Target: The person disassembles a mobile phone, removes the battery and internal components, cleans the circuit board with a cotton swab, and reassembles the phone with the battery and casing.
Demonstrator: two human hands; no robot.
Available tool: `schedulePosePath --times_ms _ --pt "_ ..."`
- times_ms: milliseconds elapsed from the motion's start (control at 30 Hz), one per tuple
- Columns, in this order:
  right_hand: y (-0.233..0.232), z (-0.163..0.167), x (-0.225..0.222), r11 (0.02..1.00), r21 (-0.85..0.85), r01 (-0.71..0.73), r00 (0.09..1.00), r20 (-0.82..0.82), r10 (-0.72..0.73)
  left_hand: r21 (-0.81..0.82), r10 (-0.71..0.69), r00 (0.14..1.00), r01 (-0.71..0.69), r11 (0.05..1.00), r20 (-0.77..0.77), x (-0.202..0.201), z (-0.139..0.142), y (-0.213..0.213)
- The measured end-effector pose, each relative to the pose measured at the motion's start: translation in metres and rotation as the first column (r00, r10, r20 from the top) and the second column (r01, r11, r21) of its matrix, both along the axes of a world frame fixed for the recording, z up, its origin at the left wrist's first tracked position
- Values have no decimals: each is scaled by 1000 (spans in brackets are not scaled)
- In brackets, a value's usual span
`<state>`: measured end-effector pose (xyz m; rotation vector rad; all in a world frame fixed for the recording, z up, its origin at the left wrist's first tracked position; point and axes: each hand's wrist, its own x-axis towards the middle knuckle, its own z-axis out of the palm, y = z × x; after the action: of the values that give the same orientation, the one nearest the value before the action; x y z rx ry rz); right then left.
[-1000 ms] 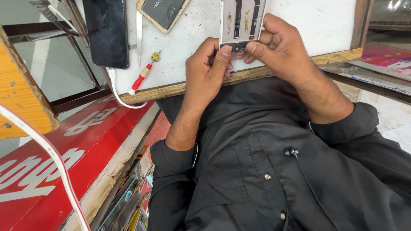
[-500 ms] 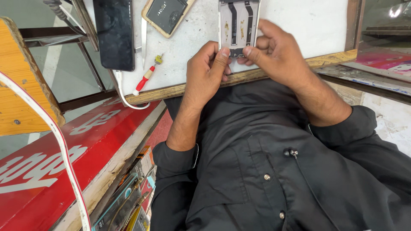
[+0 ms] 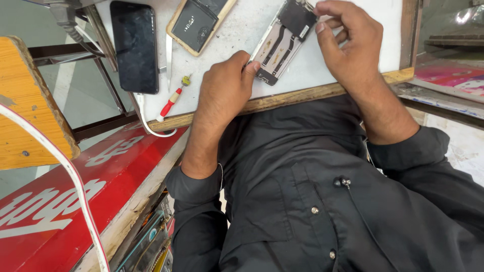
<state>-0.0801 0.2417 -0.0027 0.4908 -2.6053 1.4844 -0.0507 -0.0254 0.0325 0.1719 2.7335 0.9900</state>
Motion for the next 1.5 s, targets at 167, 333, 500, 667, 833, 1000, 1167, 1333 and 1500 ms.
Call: schedulePosePath --times_ms 167,333,500,667,833,1000,1167,1333,1500 --pt "0 3 -3 1000 -1 8 1000 6 -8 -95 124 969 -147 985 -215 -6 7 -14" --pt "-3 11 -3 1000 -5 -23 999 -35 23 -324 160 894 -312 893 -419 -14 6 -49" --pt "-7 16 -7 1000 16 -20 999 -36 20 -402 135 907 -304 864 -398 -18 -10 -51" --pt "-4 13 -6 999 19 -30 999 -40 30 -451 132 920 -301 840 -368 -19 -13 -47" --pt "-2 8 -7 998 23 -57 997 -59 58 -472 137 920 -310 825 -366 -17 -9 -41" --pt "-5 14 -9 998 47 -52 997 -46 54 -469 162 928 -315 825 -337 -18 -5 -36" --pt "-14 26 -8 980 188 -66 994 -72 81 -466 189 927 -330 821 -324 -21 -4 -33" --pt "-20 29 -7 903 429 5 976 -199 89 -424 215 933 -326 845 -290 -21 -3 -33" --pt "-23 24 -6 904 427 8 970 -223 97 -297 201 915 -311 903 -349 -22 -5 -44"
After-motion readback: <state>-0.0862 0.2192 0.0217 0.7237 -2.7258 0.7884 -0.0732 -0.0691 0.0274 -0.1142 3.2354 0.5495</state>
